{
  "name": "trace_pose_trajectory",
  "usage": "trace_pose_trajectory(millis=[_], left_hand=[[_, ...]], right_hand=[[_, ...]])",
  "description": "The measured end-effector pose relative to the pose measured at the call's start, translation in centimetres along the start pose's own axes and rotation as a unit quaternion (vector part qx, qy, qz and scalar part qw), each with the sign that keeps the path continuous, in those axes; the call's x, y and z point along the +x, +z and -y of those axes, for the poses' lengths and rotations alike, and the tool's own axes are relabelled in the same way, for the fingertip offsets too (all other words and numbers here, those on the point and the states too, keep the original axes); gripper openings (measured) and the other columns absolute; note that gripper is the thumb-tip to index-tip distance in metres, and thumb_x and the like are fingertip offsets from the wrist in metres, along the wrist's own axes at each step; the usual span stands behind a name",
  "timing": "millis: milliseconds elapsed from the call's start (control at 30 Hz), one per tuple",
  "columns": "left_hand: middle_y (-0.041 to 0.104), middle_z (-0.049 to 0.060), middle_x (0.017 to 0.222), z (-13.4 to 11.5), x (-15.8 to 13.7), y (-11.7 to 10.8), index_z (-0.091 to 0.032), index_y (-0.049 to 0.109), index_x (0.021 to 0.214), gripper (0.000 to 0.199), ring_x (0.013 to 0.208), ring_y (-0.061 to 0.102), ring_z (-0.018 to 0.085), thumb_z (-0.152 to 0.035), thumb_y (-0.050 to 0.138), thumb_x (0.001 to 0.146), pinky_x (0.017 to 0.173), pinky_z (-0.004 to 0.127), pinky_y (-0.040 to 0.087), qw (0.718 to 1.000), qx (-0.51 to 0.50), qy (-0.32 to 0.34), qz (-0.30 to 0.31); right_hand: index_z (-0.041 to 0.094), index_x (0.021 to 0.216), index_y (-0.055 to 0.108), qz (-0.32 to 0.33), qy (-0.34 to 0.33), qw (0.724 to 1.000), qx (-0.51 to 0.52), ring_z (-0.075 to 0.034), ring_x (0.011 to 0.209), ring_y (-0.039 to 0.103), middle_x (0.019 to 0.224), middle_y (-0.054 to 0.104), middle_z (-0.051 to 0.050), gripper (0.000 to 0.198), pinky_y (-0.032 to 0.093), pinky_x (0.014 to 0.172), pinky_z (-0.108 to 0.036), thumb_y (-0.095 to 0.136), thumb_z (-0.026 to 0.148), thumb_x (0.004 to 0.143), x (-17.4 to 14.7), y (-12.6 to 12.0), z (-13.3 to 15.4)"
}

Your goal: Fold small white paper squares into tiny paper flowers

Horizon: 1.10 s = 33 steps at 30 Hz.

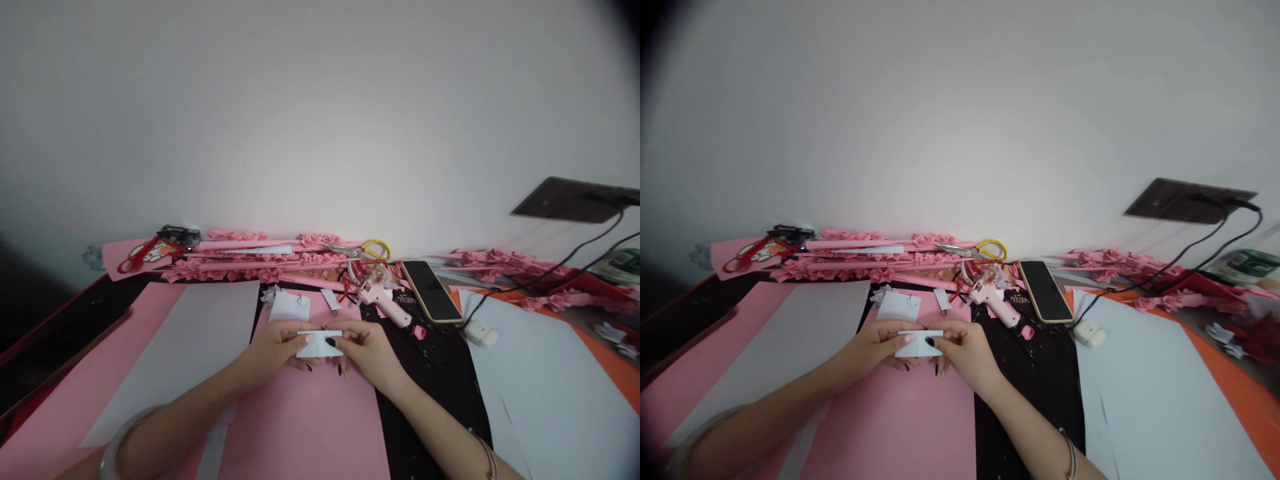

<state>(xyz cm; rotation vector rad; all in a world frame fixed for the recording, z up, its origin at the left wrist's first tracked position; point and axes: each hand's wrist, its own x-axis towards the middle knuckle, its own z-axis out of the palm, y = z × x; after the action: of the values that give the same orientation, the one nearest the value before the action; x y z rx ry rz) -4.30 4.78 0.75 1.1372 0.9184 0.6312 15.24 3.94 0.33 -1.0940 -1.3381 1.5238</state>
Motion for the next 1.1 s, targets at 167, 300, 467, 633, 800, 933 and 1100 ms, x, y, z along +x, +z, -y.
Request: trace_pose_trajectory(millis=[167, 300, 467, 633, 800, 933, 1100], left_hand=[[0.071, 0.005, 0.084, -0.33, -0.15, 0.24, -0.016, 0.062, 0.111, 0.037, 0.073, 0.068, 0.018, -0.035, 0.058, 0.078, 0.069, 0.031, 0.055, 1.0, 0.013, 0.015, -0.006], [0.07, 0.005, 0.083, -0.58, -0.19, 0.3, -0.016, 0.063, 0.107, 0.037, 0.07, 0.068, 0.017, -0.036, 0.059, 0.077, 0.068, 0.031, 0.055, 1.0, 0.025, 0.014, -0.01], [0.07, 0.005, 0.08, -0.49, -0.07, 0.23, -0.016, 0.064, 0.101, 0.034, 0.069, 0.067, 0.017, -0.036, 0.063, 0.074, 0.066, 0.029, 0.054, 1.0, 0.025, 0.008, 0.0], [0.07, 0.005, 0.081, -0.39, -0.19, 0.25, -0.016, 0.065, 0.095, 0.029, 0.071, 0.068, 0.018, -0.036, 0.064, 0.074, 0.066, 0.028, 0.053, 0.999, 0.031, 0.006, 0.016], [0.071, 0.005, 0.08, -0.3, -0.16, 0.23, -0.016, 0.066, 0.098, 0.031, 0.07, 0.068, 0.019, -0.035, 0.065, 0.073, 0.066, 0.029, 0.053, 0.999, 0.033, 0.003, 0.01], [0.072, 0.004, 0.075, -0.24, -0.02, 0.22, -0.016, 0.066, 0.1, 0.032, 0.07, 0.068, 0.019, -0.033, 0.066, 0.073, 0.065, 0.028, 0.053, 0.999, 0.03, 0.004, 0.01], [0.072, 0.005, 0.076, -0.41, -0.12, 0.33, -0.015, 0.067, 0.102, 0.033, 0.069, 0.068, 0.018, -0.031, 0.065, 0.073, 0.064, 0.027, 0.053, 0.999, 0.032, 0.012, 0.01]], right_hand=[[0.013, 0.088, 0.067, -0.018, -0.009, 0.999, -0.028, -0.01, 0.033, 0.053, 0.045, 0.056, 0.005, 0.024, 0.044, 0.036, -0.021, 0.067, 0.029, 0.071, -0.17, 0.24, 0.35], [0.013, 0.088, 0.067, -0.029, -0.013, 0.998, -0.052, -0.01, 0.033, 0.053, 0.046, 0.056, 0.005, 0.025, 0.044, 0.036, -0.021, 0.066, 0.031, 0.072, -0.28, 0.32, 0.5], [0.014, 0.089, 0.067, -0.023, -0.008, 0.998, -0.058, -0.01, 0.034, 0.054, 0.047, 0.056, 0.005, 0.024, 0.044, 0.037, -0.02, 0.066, 0.031, 0.072, -0.4, 0.5, 0.62], [0.015, 0.088, 0.068, -0.012, -0.003, 0.998, -0.063, -0.01, 0.034, 0.054, 0.049, 0.057, 0.003, 0.022, 0.044, 0.037, -0.02, 0.064, 0.03, 0.073, -0.57, 0.77, 0.76], [0.015, 0.088, 0.068, -0.011, -0.007, 0.998, -0.064, -0.011, 0.034, 0.054, 0.049, 0.058, 0.003, 0.022, 0.044, 0.037, -0.021, 0.064, 0.029, 0.073, -0.58, 0.73, 0.58], [0.014, 0.09, 0.068, -0.01, -0.009, 0.998, -0.066, -0.01, 0.034, 0.055, 0.049, 0.057, 0.003, 0.023, 0.044, 0.037, -0.02, 0.064, 0.028, 0.073, -0.62, 0.68, 0.5], [0.014, 0.09, 0.07, -0.01, -0.013, 0.997, -0.072, -0.01, 0.035, 0.055, 0.049, 0.058, 0.003, 0.023, 0.045, 0.037, -0.02, 0.064, 0.029, 0.073, -0.67, 0.67, 0.54]])
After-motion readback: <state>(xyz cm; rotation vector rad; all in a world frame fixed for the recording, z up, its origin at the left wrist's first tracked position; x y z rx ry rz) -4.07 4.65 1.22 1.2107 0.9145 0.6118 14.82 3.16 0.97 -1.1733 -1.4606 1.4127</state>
